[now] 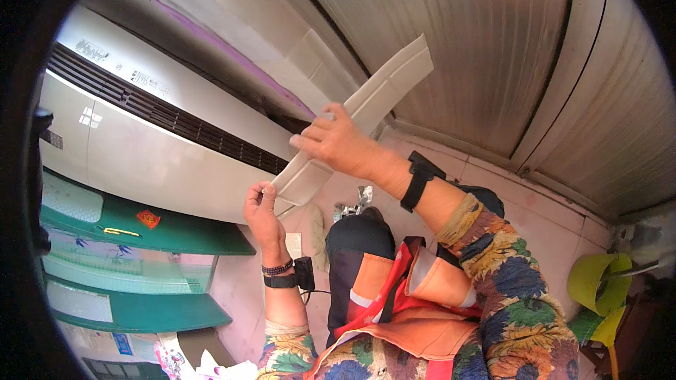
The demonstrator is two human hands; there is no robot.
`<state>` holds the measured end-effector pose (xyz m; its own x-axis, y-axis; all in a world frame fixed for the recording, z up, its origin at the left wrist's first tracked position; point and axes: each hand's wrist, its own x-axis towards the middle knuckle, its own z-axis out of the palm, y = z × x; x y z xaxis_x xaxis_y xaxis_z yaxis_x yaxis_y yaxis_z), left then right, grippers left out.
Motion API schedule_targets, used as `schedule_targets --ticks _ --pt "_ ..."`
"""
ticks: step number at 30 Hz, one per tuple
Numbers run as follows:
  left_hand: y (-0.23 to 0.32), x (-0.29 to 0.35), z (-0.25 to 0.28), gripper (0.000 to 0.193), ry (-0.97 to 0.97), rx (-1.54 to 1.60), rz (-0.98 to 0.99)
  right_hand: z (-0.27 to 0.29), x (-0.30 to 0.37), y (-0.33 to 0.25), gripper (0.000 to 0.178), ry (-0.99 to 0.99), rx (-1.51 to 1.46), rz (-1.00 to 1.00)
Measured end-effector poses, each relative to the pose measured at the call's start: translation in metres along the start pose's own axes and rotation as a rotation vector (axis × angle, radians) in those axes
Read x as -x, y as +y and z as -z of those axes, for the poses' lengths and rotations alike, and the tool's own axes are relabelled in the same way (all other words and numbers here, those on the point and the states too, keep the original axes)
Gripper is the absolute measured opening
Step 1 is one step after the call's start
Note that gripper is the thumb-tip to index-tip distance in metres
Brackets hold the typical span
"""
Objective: The person removes a white ceiling panel, trims it with scissors, and reattaches it to the ceiling. They handle the panel and scissors, aligning the piece to the ceiling and securing it in place.
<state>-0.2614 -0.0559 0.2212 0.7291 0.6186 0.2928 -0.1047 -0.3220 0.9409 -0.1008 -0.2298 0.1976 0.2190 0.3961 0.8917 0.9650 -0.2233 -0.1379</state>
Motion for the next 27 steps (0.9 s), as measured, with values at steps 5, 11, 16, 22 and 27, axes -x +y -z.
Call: schedule_targets --ticks 5,11,16,22,27 --pt "0.003 -0.003 0.033 0.013 0.002 0.025 0.018 0.032 -0.004 0.006 0.043 -0.009 0.034 -0.122" --pt "0.011 -0.008 0.057 0.018 0.06 0.047 -0.035 0.061 -0.005 0.003 0.04 0.301 0.117 -0.292" --pt "0.02 -0.006 0.076 0.023 0.069 0.145 -0.033 0.045 0.004 -0.004 0.032 0.593 -0.465 -1.001" --pt "0.031 -0.005 0.062 0.023 0.061 0.172 -0.005 0.017 0.019 -0.027 0.029 0.141 -1.343 -1.244" --pt "0.038 -0.004 0.044 0.028 0.006 0.186 0.01 0.015 0.021 -0.034 0.03 0.075 -1.551 -1.233"
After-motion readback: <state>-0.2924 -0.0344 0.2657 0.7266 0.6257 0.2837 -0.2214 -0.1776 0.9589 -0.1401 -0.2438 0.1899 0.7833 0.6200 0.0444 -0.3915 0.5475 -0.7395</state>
